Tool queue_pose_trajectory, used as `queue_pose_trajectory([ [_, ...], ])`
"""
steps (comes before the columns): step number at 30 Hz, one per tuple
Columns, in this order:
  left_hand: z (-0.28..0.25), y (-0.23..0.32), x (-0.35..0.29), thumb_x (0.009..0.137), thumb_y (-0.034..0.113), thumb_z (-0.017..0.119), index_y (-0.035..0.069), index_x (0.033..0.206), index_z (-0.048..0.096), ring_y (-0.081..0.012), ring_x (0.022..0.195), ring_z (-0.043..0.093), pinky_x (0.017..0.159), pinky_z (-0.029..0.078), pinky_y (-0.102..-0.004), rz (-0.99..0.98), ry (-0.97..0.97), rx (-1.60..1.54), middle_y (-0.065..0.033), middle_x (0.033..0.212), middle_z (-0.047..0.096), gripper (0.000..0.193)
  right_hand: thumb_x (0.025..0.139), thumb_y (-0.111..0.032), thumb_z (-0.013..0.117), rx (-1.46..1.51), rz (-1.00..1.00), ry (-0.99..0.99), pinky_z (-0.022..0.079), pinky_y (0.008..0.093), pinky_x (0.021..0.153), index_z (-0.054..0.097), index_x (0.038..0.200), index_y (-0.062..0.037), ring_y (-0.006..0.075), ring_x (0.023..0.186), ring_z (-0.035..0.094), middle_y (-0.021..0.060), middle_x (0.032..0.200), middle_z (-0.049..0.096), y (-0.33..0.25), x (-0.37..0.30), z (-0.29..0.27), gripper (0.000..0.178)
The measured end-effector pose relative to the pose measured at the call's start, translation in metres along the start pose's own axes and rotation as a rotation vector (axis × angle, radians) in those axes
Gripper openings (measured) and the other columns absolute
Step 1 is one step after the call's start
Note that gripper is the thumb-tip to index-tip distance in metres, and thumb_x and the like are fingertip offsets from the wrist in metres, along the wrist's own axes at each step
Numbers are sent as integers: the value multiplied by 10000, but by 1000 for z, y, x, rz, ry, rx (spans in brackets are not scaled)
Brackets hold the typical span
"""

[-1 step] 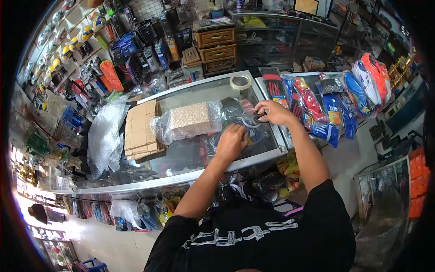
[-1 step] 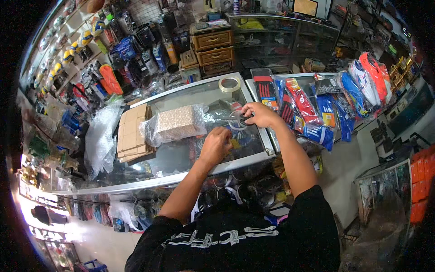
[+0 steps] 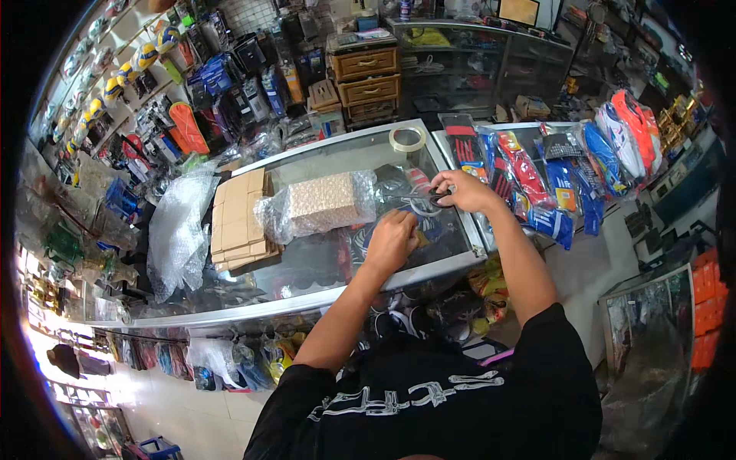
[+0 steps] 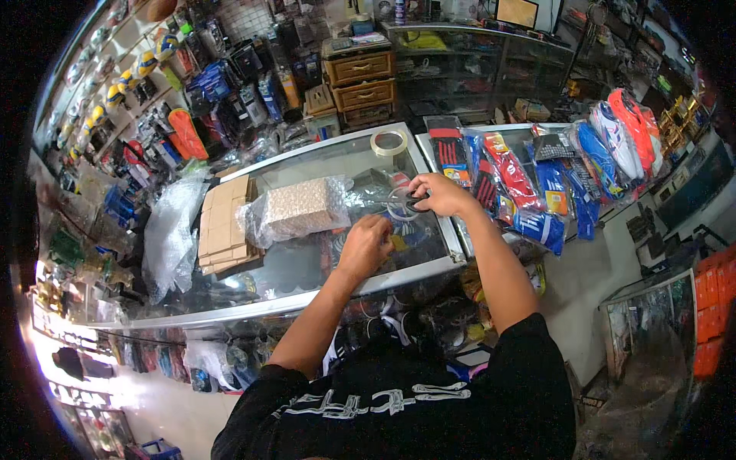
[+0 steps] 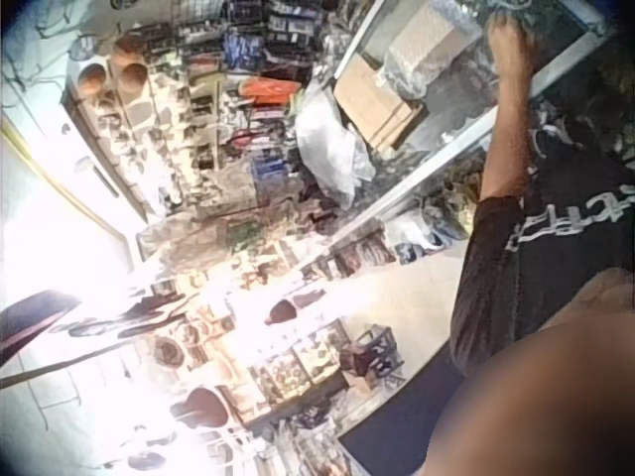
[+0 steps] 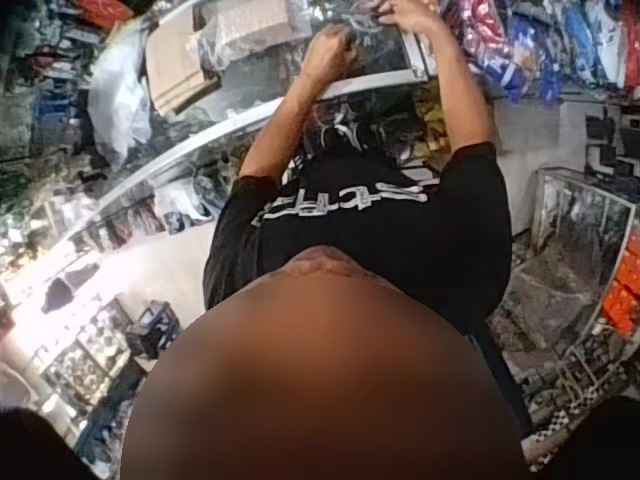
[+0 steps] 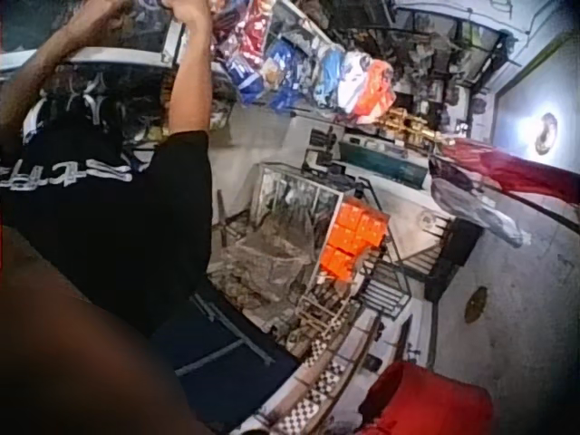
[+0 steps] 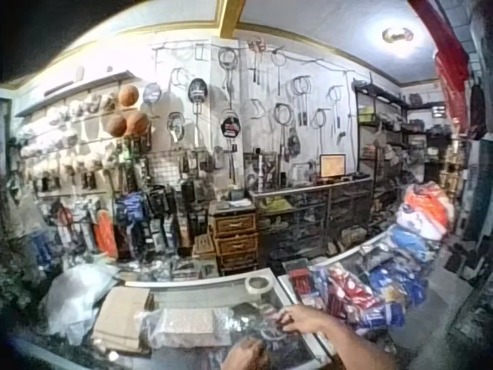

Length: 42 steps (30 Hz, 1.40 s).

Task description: Assembling a small cardboard box and wrapping it in bubble wrap.

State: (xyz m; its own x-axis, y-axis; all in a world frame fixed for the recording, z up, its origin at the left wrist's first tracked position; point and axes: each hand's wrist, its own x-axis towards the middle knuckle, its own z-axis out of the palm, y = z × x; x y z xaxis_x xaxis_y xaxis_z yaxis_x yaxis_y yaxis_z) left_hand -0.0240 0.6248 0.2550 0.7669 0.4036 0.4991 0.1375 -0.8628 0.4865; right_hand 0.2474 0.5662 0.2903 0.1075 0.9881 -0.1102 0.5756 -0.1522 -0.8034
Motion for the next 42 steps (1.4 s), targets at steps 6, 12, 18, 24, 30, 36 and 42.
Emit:
queue_pose_trajectory([
  [6,-2,13,-5,813,46,785,52,1039,629,-382,978,685,868,552,-499,-21,67,30,-151,930,706,274,894,11,845,46,2,84,547,362,953,671,1274,-32,194,1051,715,102,1092,771,-8,-8,13,420],
  [12,-5,17,-7,836,60,791,58,1083,644,-381,937,704,819,577,-495,-76,120,14,-150,956,735,288,984,-59,768,166,5,261,541,345,799,661,1371,-47,151,886,699,78,1010,766,-30,-26,18,402],
  [18,-2,12,-13,862,55,794,56,1104,670,-379,941,708,830,577,-493,-72,105,22,-144,952,742,271,977,-113,783,138,-3,267,523,312,708,709,1290,15,99,742,665,47,843,756,-39,-71,42,346],
  [24,0,12,-13,878,41,782,55,1187,658,-373,933,712,829,577,-487,-52,106,10,-140,948,734,333,999,-210,819,191,133,131,425,278,619,723,1208,32,57,681,569,-9,741,674,-53,-115,51,334],
  [30,0,14,-11,881,36,789,79,1298,620,-368,904,721,802,586,-478,-64,101,1,-136,945,724,452,1039,-289,806,478,354,31,377,258,552,765,1125,-14,40,607,521,-14,765,705,-58,-144,54,291],
  [36,-3,18,-7,900,38,761,71,1271,630,-314,846,705,761,597,-452,20,147,23,-118,831,695,394,1057,-355,781,537,453,-90,331,236,495,779,1038,-53,28,535,472,-16,727,675,-62,-155,47,302],
  [42,-8,20,-7,842,40,783,63,1272,636,-318,998,694,874,586,-444,3,88,3,-120,1002,730,455,1061,-361,776,574,470,-105,318,244,490,770,961,-57,32,527,458,-19,713,663,-67,-153,46,320],
])
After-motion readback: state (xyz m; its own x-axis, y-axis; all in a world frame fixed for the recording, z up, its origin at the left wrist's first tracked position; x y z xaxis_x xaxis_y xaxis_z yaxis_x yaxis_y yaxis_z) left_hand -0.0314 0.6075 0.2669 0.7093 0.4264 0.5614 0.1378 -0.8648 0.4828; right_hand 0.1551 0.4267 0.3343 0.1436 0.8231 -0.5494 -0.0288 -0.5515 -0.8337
